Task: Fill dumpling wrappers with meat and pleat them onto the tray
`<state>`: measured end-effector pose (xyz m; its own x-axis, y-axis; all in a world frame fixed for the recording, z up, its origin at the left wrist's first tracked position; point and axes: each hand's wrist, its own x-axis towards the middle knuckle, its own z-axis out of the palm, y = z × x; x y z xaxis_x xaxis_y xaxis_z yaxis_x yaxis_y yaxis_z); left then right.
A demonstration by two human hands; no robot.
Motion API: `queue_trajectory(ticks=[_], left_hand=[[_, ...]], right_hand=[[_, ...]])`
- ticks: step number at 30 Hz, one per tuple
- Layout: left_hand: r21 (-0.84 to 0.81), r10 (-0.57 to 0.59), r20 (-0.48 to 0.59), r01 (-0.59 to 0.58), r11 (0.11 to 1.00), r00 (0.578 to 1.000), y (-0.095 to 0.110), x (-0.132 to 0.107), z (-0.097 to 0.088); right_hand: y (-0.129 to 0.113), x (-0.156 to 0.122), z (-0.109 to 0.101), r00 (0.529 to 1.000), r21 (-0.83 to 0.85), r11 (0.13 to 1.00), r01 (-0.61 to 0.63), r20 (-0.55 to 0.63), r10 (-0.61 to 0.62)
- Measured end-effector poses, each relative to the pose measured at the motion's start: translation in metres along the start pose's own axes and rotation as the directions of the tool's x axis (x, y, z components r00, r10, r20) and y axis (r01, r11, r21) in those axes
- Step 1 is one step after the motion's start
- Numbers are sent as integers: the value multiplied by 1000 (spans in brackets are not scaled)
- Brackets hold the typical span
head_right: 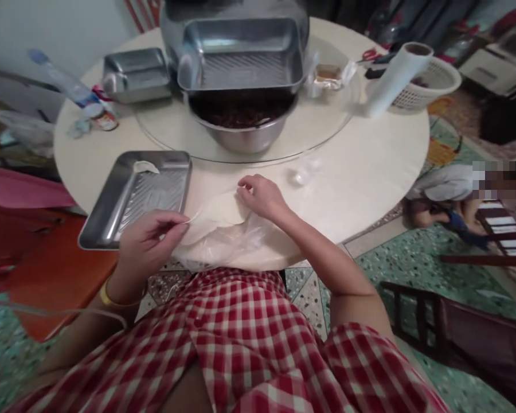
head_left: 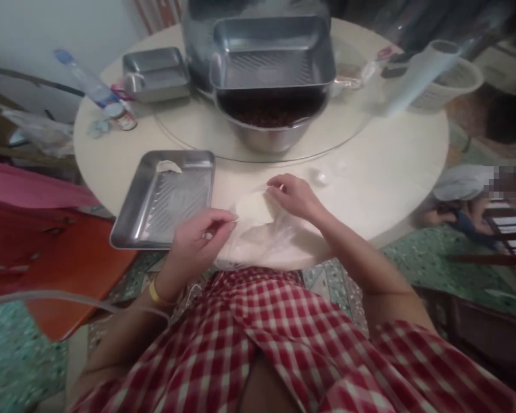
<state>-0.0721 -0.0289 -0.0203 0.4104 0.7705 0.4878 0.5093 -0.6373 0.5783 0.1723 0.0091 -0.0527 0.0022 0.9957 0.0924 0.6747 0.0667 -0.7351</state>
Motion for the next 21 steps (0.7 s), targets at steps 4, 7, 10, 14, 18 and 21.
queue_trajectory(ticks=[4,7,10,14,18,21], left_hand=[[-103,-100,95,110,989,990,2,3,-7],[-246,-175,167,213,946,970,6,10,-7],[-404,-278,192,334,852,941,7,16,-2],[-605,-390,283,479,637,876,-3,13,10],[-754,-448,332,519,403,830,-15,8,23],[-793,-434,335,499,350,836,-15,13,31]], right_hand=[[-16,-20,-7,996,393,917,66,36,-87],[-30,-30,-4,929,671,735,-93,324,-178],[-37,-35,-1,883,749,619,-238,432,-183],[-41,-35,-1,918,753,608,-253,385,-95],[-59,-32,-8,931,713,676,-184,347,-113],[-89,-30,-16,907,663,740,-111,372,-197]])
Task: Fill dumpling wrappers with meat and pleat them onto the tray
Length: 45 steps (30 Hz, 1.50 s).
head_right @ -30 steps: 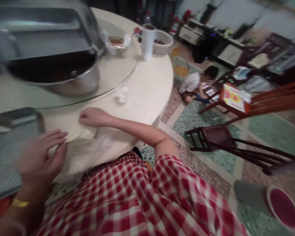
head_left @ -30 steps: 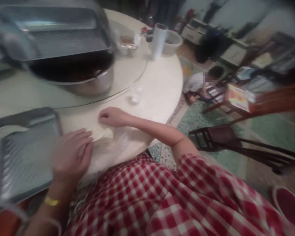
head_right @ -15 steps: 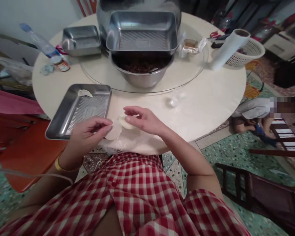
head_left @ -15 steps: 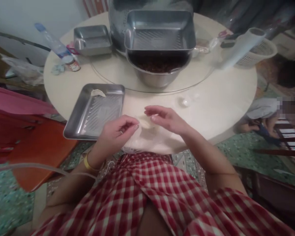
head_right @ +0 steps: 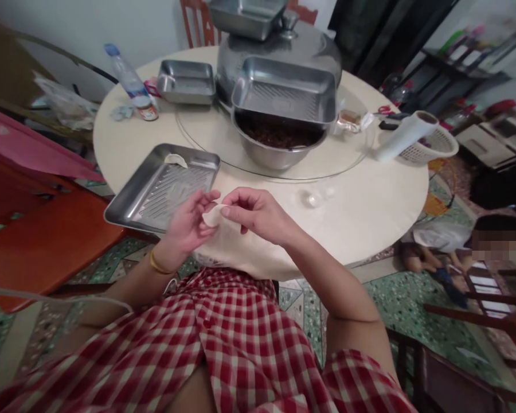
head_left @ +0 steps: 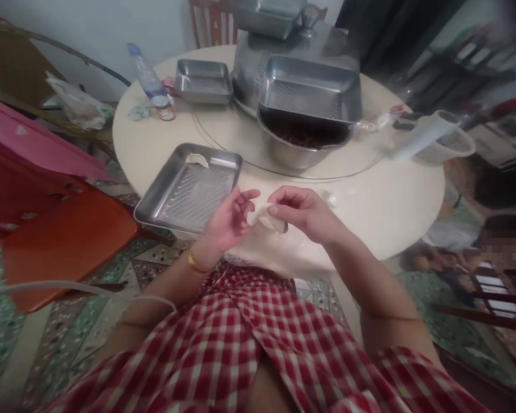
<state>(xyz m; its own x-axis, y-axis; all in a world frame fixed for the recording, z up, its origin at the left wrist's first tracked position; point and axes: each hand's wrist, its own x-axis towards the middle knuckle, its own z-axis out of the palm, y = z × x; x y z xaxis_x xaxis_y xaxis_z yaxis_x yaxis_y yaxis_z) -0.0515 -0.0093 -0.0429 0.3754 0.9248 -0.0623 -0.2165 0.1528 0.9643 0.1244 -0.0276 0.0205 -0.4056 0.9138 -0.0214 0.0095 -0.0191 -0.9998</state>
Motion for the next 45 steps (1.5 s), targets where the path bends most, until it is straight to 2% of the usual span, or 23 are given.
queue_trajectory(ticks=[3,5,9,13,15,18,20,22,24,27,29,32,36,39,41,43,45], left_hand=[[-32,23,54,-22,999,998,2,5,7],[-46,29,88,-25,999,996,4,5,11],[-111,33,128,-19,994,991,5,-5,16],[-313,-33,208,98,945,978,3,-16,22],[-363,-56,244,145,920,968,3,-18,23],[-496,-119,292,256,830,949,8,-20,24],[-650,-184,294,337,681,938,14,-21,24],[-769,-235,283,366,524,930,20,-19,24],[-833,-250,281,365,416,926,26,-16,24],[-871,-241,285,356,338,928,30,-9,25],[-879,-240,280,349,324,930,32,-4,26],[-888,-233,264,330,320,936,32,1,26],[-887,-205,284,337,314,937,28,6,23],[-886,-191,282,331,324,940,25,12,18],[-881,-204,281,337,332,938,25,17,16],[-878,-216,269,331,345,939,27,21,16],[-877,-230,253,323,356,940,30,23,16]], right_hand=[[-26,8,14,993,-100,995,21,119,-9],[-34,14,19,991,-176,984,21,137,3],[-21,25,11,1000,-330,944,-2,-8,0],[2,23,-2,996,-414,909,-56,-87,22],[8,18,-8,984,-469,881,-60,-175,-26],[8,8,-19,930,-589,808,-22,-308,-200],[6,0,-32,889,-646,763,-8,-355,-290],[5,-8,-50,844,-685,727,-34,-410,-347],[5,-13,-72,768,-737,670,-89,-478,-425],[8,-12,-106,648,-814,557,-167,-516,-559],[10,-6,-125,623,-850,491,-193,-492,-607],[14,8,-145,638,-892,414,-183,-428,-640],[18,25,-154,666,-923,353,-151,-359,-653],[18,37,-156,709,-946,306,-109,-290,-643],[15,44,-157,738,-967,244,-77,-220,-639],[10,50,-156,786,-982,187,-18,-130,-605],[5,58,-155,830,-981,194,25,-87,-550]])
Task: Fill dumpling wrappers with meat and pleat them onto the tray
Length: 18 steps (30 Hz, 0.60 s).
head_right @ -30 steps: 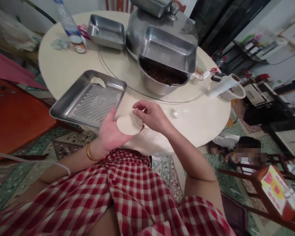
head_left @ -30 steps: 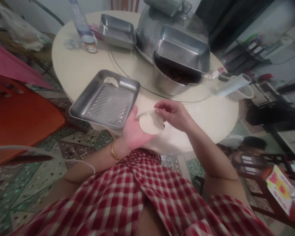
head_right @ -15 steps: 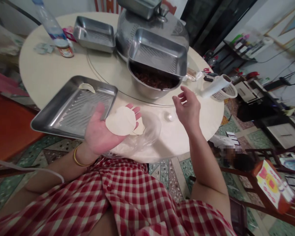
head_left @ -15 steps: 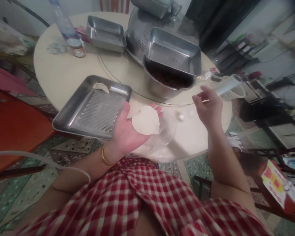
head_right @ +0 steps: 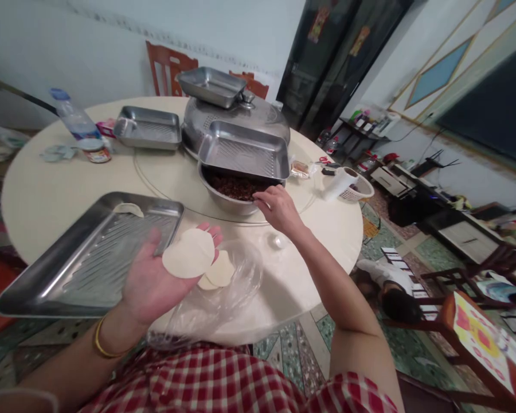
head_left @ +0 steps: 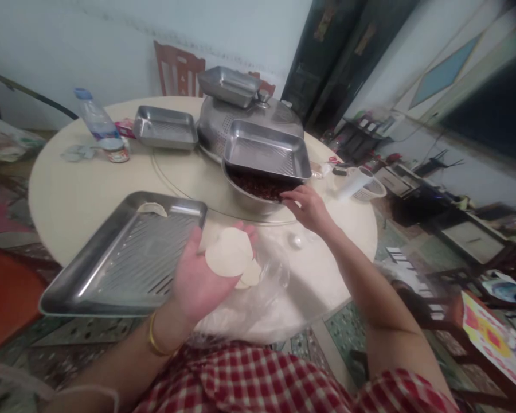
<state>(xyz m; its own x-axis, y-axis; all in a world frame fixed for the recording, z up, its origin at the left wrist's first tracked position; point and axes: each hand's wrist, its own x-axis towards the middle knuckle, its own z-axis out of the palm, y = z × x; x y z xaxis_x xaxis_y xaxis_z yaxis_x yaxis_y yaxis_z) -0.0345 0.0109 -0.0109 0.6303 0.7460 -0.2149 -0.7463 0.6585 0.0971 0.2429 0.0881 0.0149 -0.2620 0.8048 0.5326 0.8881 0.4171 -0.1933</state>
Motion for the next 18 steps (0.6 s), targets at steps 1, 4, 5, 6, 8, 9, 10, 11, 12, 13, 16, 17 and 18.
queue_trajectory(ticks=[1,4,5,6,8,9,10,11,12,13,16,17,18], left_hand=[[3,4,-11,-3,1000,1000,0,1,2],[8,16,-56,-15,1000,998,0,2,5],[12,21,-76,-20,1000,997,0,3,5],[19,25,-94,-24,1000,995,1,3,5],[34,33,-117,-29,999,993,1,4,5],[40,35,-120,-31,999,992,2,4,5],[45,39,-122,-34,998,992,2,4,5],[49,42,-123,-37,998,992,2,4,5],[51,44,-124,-38,998,991,3,4,5],[52,47,-123,-41,998,991,3,5,4],[44,41,-97,-37,998,994,3,6,1],[36,34,-86,-31,999,996,3,6,-1],[27,28,-78,-26,999,997,3,7,-3]], right_hand=[[-1,5,0,999,26,999,-20,29,20],[0,22,2,989,93,987,-132,78,125],[1,27,2,985,107,982,-155,92,145],[2,31,1,983,116,980,-165,100,154],[4,38,-2,983,126,976,-175,84,165],[5,40,-5,986,123,978,-166,53,161],[6,40,-7,990,108,984,-141,15,141],[6,40,-8,994,82,991,-102,-17,104],[8,39,-8,998,48,997,-56,-35,57],[9,38,-7,999,11,1000,-10,-34,10],[13,33,4,998,-37,999,39,43,-38],[14,31,7,998,-36,999,28,60,-26],[15,30,11,997,-31,999,14,71,-12]])
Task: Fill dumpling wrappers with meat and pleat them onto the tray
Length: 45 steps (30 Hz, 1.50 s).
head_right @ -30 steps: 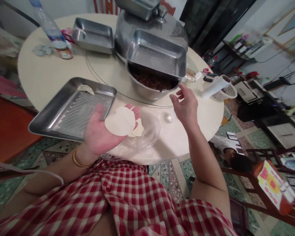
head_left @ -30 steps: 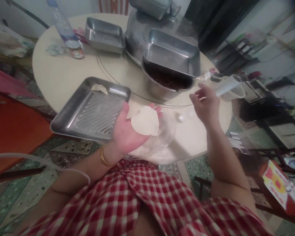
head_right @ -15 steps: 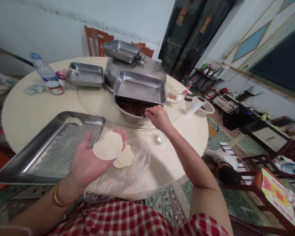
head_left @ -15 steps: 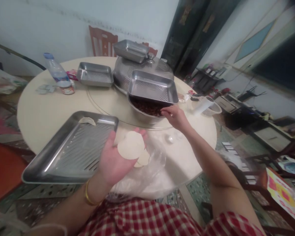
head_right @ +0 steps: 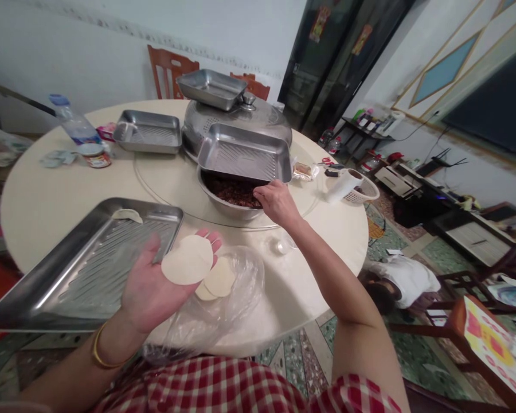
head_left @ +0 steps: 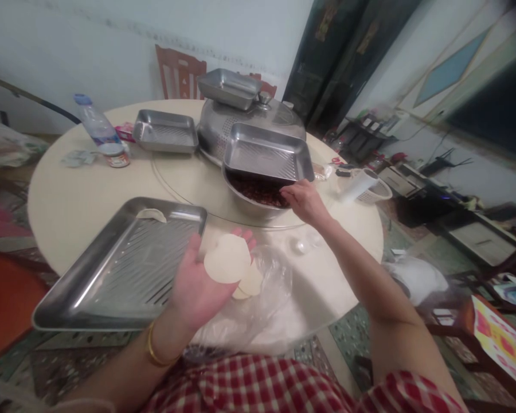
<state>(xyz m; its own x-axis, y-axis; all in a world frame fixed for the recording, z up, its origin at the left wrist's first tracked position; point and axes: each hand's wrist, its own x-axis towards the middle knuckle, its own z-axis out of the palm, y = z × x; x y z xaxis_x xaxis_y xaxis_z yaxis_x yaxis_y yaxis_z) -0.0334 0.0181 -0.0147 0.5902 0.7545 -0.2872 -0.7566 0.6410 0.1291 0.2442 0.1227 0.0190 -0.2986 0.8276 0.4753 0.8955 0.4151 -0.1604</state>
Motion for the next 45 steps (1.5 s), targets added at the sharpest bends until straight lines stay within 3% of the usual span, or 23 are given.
queue_trajectory(ticks=[11,20,24,28,31,38,40,45], left_hand=[[-87,-26,78,33,996,997,2,-2,-10],[-14,2,-84,-3,1000,997,-2,-3,3],[5,18,-90,-17,1000,996,-1,-2,6],[2,39,-48,-39,999,998,1,-2,7],[23,57,-75,-56,998,995,2,-2,11],[37,61,-77,-58,998,995,1,1,15],[38,63,-65,-60,997,996,1,1,12],[20,54,-9,-54,998,998,-1,2,7]], right_hand=[[-4,2,-8,990,81,986,-142,26,141],[-9,2,-17,943,289,900,-327,157,292],[-9,6,-5,895,447,777,-444,186,405],[-11,12,1,816,563,631,-533,146,559],[-13,15,-2,757,631,545,-552,105,645],[-9,9,-11,675,726,468,-504,-6,737],[-7,5,-11,695,697,526,-488,-54,717],[-7,-2,-10,901,357,869,-342,-138,411]])
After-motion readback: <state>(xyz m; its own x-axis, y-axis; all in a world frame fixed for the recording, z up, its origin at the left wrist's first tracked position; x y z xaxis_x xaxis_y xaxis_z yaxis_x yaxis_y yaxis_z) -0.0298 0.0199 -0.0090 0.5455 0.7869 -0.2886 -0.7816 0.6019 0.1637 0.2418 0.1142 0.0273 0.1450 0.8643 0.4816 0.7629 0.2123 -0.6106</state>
